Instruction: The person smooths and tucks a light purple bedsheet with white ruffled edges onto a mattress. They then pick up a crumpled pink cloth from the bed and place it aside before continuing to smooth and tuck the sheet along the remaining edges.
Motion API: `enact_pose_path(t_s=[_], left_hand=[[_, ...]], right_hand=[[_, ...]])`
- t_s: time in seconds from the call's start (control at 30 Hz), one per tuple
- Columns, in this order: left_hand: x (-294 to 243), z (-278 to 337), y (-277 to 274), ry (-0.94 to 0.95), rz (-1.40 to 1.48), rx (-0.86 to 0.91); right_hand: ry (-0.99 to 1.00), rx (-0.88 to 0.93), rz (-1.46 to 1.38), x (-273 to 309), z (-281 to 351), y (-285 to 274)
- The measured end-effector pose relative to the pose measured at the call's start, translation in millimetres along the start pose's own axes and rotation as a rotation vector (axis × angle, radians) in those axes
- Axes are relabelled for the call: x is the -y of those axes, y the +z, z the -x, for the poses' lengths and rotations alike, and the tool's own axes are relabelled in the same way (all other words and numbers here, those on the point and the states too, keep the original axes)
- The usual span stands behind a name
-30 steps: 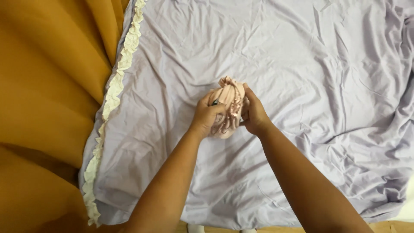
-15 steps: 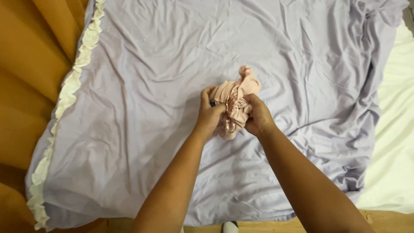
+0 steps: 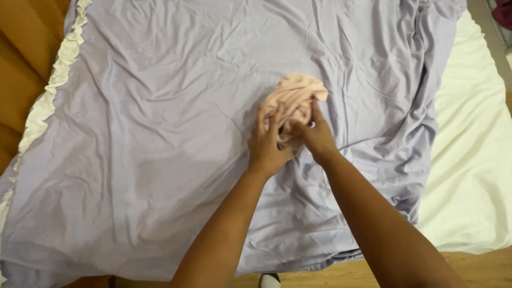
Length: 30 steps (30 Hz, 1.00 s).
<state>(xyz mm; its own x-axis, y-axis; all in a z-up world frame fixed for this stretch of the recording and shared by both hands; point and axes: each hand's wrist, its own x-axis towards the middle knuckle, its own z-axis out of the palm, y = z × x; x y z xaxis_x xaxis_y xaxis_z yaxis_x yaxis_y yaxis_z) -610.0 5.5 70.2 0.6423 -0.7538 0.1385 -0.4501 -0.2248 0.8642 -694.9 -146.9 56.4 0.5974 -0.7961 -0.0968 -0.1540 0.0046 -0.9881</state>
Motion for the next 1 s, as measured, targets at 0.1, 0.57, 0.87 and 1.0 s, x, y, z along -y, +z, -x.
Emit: enact_pose_path(t_s=[0.1,0.57,0.87,1.0], left_hand=[[13.1,1.5,28.4,0.008,-0.360,0.128],[4.6,-4.0,44.6,-0.187,-0.615,0.415],[13.6,0.5,49.9,-0.212,-0.586,0.379],[23.2,6.9,60.8,-0.179,-0.592,0.314]], right_hand=[[-0.103,0.110,0.414,-5.9,9.0,-9.0],[0.154,0.146,1.336,-2.6,35.0,-64.4],[0.163,0.148,1.290,-47.6,44.5,-69.2],[0.122,0.141,1.309,-55.7,46.5,-68.3]])
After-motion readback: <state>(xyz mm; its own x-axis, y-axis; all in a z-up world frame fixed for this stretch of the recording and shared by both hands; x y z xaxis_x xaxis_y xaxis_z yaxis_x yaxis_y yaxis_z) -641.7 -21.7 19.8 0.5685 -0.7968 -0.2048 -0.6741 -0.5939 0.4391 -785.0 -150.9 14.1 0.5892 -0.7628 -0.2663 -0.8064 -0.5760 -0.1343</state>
